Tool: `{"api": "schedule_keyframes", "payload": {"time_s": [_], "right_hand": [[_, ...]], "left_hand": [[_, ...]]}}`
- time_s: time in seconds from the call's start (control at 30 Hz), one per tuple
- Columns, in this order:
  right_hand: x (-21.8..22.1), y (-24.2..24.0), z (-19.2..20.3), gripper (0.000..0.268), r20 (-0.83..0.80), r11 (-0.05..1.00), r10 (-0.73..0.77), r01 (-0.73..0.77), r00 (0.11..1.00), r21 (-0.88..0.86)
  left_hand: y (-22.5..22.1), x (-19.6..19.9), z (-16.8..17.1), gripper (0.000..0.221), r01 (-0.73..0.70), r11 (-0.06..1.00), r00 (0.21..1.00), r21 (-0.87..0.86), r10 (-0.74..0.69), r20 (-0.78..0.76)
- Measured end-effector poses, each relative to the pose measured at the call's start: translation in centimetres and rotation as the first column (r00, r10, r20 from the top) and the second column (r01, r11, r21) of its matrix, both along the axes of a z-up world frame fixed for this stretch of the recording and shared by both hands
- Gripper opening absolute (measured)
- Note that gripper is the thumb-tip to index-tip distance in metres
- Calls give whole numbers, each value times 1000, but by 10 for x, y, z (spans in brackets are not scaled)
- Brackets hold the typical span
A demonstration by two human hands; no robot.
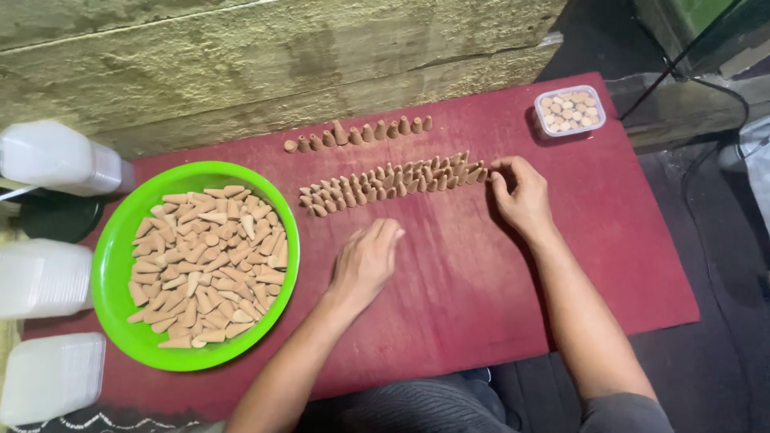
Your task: Arranging incense cones from a bowl into organized rows on a work surface.
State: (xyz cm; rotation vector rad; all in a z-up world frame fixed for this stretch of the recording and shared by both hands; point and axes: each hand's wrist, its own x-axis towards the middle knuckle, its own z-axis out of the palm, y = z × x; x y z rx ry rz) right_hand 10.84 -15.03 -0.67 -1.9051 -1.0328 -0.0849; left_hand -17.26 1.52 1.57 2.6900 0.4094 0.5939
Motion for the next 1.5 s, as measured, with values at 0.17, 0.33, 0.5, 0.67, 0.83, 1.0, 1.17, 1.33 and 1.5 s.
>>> {"api": "schedule_keyframes", "payload": {"time_s": [0.17, 0.33, 0.5, 0.67, 0.83, 1.0, 1.17, 1.33, 1.5], "right_hand": [[12, -3, -23, 3, 56, 998, 57, -56, 997, -6], [-2, -2, -4, 28, 66, 996, 53, -48, 996, -74], [2, -5, -8, 22, 86, 995, -33, 41, 996, -92], [-6, 1, 5, 22, -53, 983, -132, 123, 990, -139], [-4, 0, 1, 18, 93, 966, -98, 117, 991, -230], [-10, 4, 1, 16, 131, 956, -97, 129, 987, -264], [-53, 7, 43, 47, 165, 964, -50, 91, 985, -251], [-78, 6, 44, 46, 479, 945, 51, 113, 876, -308], [-74, -1, 31, 58, 536, 926, 50, 162, 843, -340]], "left_hand": [[-8, -95, 33, 24, -52, 994, 998, -97, 48, -50], [-19, -159, 66, 20, -100, 994, 974, -53, 109, 198], [-3, -193, 88, 27, -327, 941, 888, 92, 272, 371], [34, -222, 77, 35, -533, 786, 841, 313, 453, 296], [40, -220, 80, 30, -562, 788, 826, 252, 522, 213], [41, -221, 85, 19, -574, 780, 818, 250, 562, 126], [43, -221, 83, 20, -564, 772, 825, 294, 545, 150], [42, -219, 84, 18, -552, 765, 832, 333, 530, 163], [40, -219, 84, 17, -556, 762, 828, 331, 542, 145]]}}
